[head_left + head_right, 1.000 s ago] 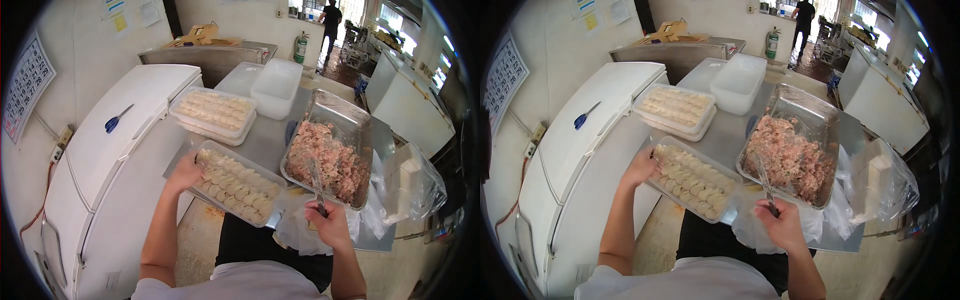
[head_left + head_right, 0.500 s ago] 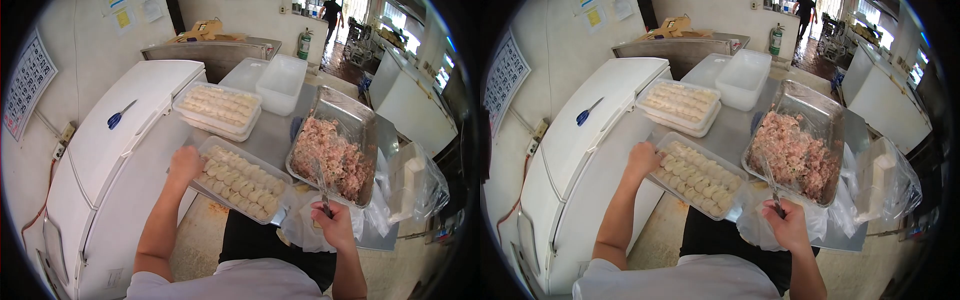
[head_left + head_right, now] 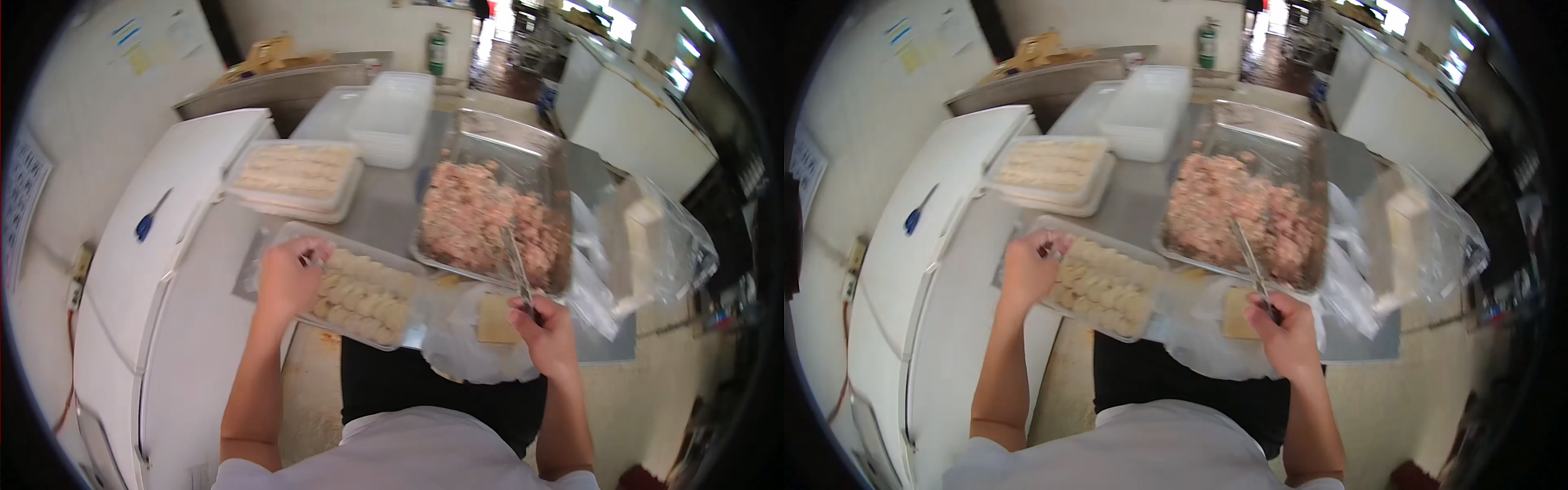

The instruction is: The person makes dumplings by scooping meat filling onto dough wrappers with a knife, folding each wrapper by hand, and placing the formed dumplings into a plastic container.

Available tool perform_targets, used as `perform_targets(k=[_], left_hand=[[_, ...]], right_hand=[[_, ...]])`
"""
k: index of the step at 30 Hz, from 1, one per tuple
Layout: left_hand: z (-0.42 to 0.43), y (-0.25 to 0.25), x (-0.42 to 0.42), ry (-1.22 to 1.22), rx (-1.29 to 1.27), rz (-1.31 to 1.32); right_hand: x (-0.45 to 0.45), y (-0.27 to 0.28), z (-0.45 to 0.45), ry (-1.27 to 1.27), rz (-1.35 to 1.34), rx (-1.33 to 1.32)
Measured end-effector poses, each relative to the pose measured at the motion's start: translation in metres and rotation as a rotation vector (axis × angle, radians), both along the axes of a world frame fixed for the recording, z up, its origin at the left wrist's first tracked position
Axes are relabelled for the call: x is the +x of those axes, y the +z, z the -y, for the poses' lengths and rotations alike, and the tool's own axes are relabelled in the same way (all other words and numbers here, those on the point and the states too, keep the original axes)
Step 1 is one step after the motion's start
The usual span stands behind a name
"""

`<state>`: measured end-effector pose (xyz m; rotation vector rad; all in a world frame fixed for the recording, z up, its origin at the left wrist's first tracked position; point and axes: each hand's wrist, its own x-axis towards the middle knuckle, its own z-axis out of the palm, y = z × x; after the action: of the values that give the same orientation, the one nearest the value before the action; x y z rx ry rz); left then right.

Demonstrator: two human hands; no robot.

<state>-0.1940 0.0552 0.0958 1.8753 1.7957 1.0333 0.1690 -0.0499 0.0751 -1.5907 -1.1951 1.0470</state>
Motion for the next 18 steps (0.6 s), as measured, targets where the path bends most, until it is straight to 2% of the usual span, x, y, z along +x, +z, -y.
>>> perform_targets(k=[1, 3, 5, 7, 10, 13, 18], left_hand=[[0.011, -0.006, 0.028, -0.114, 0.033, 0.055], [0.035, -0.012, 0.087, -0.274, -0.194, 0.106], [0.052, -0.037, 0.139, -0.549, -0.040, 0.157], [0.060, -0.061, 0.182, -0.745, -0.001, 0.160], [0.061, -0.084, 0.224, -0.760, 0.046, -0.097], [0.053, -0.096, 0.238, -0.772, -0.030, -0.143], [0.040, -0.102, 0.236, -0.844, -0.106, -0.074]], right_hand=[[0.006, 0.002, 0.005, -0.035, -0.025, -0.007], [0.018, -0.002, 0.014, -0.100, -0.077, -0.016], [0.030, -0.010, 0.026, -0.131, -0.071, 0.002], [0.039, -0.016, 0.036, -0.145, -0.067, 0.012], [0.047, -0.020, 0.054, -0.195, -0.092, -0.011], [0.054, -0.027, 0.069, -0.222, -0.117, -0.030], [0.062, -0.048, 0.076, -0.236, -0.164, -0.043]])
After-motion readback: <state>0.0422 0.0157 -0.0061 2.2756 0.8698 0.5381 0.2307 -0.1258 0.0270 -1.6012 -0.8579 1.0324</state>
